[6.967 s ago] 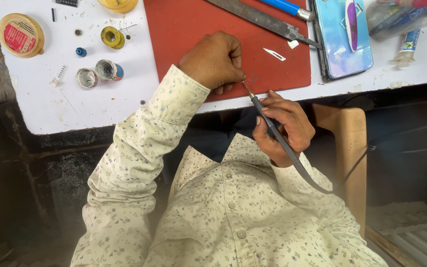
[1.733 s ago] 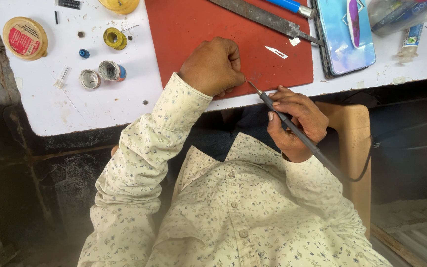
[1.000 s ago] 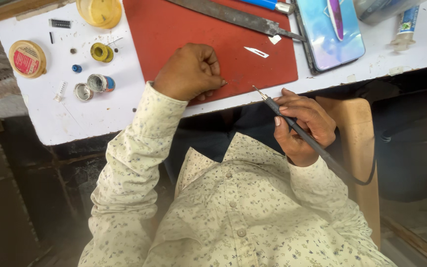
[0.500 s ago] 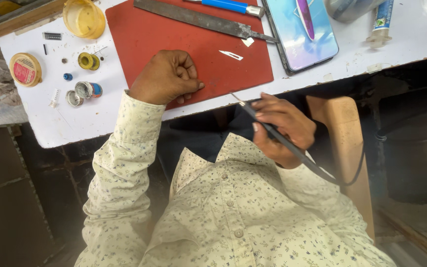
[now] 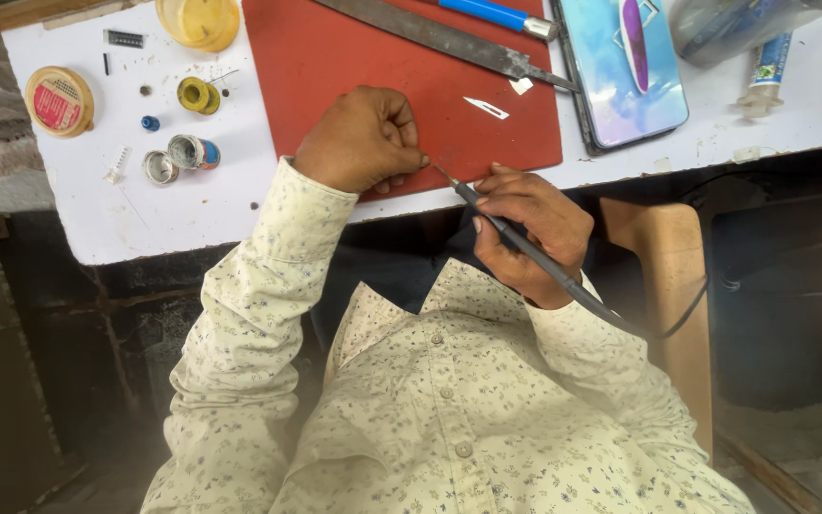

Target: The person uses a soldering iron to heat a small metallic component on a red mat, then uses tweezers to adjust and inspect the component. The person continues to manipulate the component with both hands, appearing to assemble or repair a small electronic part.

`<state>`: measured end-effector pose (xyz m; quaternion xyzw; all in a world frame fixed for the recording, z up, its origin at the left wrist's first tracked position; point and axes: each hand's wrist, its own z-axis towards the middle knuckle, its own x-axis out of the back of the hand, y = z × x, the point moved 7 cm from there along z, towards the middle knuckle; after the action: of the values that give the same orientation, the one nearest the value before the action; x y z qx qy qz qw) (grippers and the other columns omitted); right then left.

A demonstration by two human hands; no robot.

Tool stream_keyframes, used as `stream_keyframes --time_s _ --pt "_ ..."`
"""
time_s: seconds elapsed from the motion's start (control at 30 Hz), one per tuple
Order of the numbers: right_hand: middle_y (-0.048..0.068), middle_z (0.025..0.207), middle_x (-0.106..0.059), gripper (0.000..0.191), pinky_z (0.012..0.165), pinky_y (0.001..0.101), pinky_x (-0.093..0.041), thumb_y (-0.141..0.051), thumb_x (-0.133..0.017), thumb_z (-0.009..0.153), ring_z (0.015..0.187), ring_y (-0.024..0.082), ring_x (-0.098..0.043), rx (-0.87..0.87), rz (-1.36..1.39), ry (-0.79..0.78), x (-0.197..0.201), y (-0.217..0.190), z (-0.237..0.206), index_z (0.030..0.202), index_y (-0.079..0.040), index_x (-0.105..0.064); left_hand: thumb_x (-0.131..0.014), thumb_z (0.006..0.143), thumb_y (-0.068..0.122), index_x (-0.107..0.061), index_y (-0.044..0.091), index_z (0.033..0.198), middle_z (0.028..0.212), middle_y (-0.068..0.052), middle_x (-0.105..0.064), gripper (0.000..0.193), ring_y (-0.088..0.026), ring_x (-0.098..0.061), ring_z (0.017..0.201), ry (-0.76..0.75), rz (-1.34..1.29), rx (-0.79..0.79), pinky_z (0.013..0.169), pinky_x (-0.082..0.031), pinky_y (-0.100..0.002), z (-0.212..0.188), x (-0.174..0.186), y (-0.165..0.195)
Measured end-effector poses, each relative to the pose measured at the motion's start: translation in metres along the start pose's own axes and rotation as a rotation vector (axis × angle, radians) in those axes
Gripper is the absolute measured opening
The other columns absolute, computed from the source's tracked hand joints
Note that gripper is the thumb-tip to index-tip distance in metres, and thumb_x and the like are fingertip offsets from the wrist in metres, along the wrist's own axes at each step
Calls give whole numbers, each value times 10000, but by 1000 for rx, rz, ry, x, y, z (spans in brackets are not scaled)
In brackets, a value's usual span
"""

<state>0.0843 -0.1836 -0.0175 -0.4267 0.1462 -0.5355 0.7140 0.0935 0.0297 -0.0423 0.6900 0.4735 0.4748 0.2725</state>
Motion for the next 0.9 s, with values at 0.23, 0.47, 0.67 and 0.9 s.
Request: stream_keyframes --time_s 0.23,0.47,0.67,0.9 --pt "164 957 -711 174 1052 472 -616 10 -765 846 1015 308 -753 30 -40 10 -3 0 -1 998 14 -680 -769 783 47 -616 49 759 563 -43 -660 155 -88 -642 453 6 16 2 392 -502 -221 1 0 -1" --pt "165 949 -714 173 1029 469 -626 1 -773 844 1006 313 -756 69 -72 17 -5 -1 -1 989 16 -680 -774 770 33 -617 52 757 560 -37 -660 158 -79 -648 458 12 10 -14 396 -511 -213 1 0 0" --pt "180 939 -713 156 1021 467 -629 9 -756 852 990 313 -761 65 -46 25 -3 -3 -2 984 32 -676 -783 776 47 -615 60 753 554 -35 -661 170 -77 -653 458 16 47 -3 404 -521 -211 1 0 -1" --pt "203 956 -716 130 983 463 -619 1 -734 893 996 310 -758 27 14 113 24 1 -19 992 48 -665 -778 785 52 -616 61 756 564 -35 -662 165 -79 -648 459 24 50 -5 405 -517 -212 0 0 -1"
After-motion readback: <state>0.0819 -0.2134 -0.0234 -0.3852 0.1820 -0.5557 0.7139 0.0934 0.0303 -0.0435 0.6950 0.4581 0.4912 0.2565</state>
